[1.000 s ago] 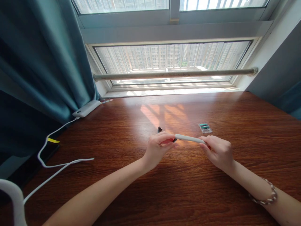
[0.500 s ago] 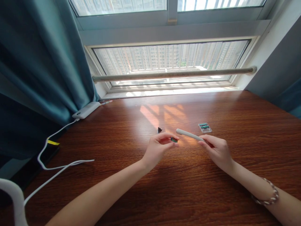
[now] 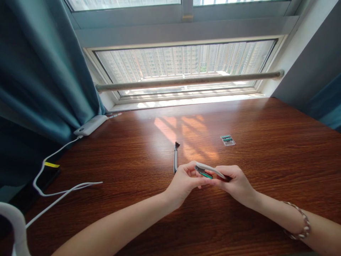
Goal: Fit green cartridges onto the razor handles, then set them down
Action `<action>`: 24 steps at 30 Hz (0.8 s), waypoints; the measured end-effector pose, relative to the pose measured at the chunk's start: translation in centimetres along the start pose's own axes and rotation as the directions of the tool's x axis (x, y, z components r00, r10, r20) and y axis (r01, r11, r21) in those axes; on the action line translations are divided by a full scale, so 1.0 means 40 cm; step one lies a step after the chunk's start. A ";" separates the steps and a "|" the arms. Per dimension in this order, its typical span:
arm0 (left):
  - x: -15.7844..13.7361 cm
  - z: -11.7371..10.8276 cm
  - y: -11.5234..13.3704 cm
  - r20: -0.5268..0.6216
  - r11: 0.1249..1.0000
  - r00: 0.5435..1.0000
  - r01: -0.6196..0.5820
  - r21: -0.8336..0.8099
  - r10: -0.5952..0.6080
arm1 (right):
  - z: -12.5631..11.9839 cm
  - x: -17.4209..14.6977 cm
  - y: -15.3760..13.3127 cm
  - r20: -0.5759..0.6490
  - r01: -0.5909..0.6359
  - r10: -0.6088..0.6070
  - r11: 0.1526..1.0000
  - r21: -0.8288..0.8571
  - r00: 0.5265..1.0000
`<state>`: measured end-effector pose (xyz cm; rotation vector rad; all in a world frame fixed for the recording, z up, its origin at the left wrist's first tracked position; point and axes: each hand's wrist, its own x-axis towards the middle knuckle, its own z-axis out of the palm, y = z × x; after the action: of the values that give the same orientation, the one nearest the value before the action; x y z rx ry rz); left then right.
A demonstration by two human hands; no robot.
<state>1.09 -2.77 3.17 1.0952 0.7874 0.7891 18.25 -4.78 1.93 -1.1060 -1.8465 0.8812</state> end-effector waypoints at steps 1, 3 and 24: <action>0.001 -0.002 0.001 0.004 1.000 1.000 -0.015 0.016 0.015 | -0.002 0.001 0.000 -0.008 0.004 -0.004 1.000 0.000 1.000; 0.003 -0.010 0.003 0.017 0.994 0.999 -0.050 0.094 0.048 | -0.007 0.004 0.003 -0.039 -0.011 0.011 1.000 -0.006 0.999; 0.014 -0.044 -0.010 0.126 0.671 0.918 -0.364 0.646 0.376 | -0.031 0.009 0.020 -0.153 0.020 -0.045 0.987 -0.157 0.987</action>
<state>-0.07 -1.61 2.26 1.9457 0.8996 0.8811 19.50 -3.95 1.89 -1.2017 -1.8209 0.6214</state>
